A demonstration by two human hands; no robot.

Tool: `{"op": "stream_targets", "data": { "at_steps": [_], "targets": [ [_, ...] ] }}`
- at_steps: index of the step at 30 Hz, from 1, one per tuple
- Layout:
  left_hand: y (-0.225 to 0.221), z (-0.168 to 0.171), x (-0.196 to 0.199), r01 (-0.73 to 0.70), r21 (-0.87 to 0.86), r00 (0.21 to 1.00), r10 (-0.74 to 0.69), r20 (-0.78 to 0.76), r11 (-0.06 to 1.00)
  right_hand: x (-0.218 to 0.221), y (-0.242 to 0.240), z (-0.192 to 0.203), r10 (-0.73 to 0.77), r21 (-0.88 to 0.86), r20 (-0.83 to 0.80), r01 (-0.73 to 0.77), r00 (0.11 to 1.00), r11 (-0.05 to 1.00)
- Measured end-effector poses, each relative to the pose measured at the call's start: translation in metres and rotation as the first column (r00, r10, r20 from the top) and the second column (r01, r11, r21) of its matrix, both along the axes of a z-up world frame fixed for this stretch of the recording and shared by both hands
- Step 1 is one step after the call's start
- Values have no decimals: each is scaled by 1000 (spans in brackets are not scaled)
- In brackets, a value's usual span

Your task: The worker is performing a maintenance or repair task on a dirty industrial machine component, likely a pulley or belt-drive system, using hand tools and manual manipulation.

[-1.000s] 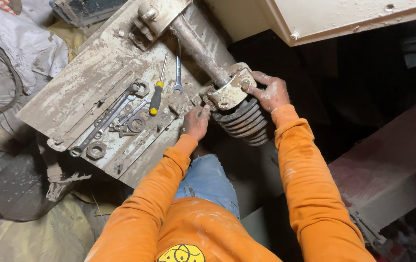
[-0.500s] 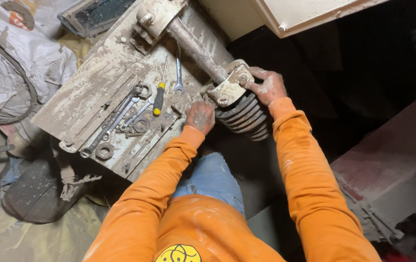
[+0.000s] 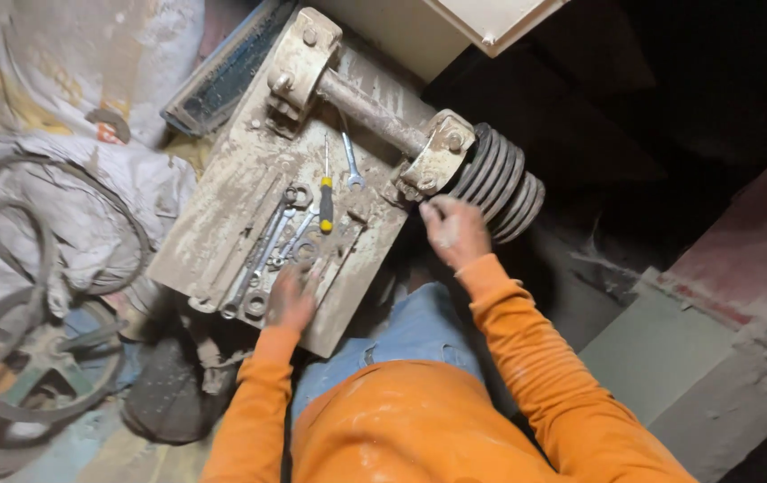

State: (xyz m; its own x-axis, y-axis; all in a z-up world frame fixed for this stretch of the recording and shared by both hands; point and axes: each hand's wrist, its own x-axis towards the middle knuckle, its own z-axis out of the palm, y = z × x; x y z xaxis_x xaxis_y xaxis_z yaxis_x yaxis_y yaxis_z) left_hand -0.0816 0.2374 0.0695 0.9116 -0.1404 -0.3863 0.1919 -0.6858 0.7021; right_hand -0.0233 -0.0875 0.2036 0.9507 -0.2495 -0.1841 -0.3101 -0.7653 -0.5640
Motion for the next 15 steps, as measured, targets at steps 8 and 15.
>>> {"op": "stream_targets", "data": {
  "at_steps": [8,15],
  "targets": [
    [227,-20,-143,-327,67,944,329,-28,943,11,41,-112,-156,-246,-195,105,968,964],
    [371,-111,-323,-236,673,558,664,-497,701,18,46,-160,-225,-366,-211,137,951,921]
  ]
}}
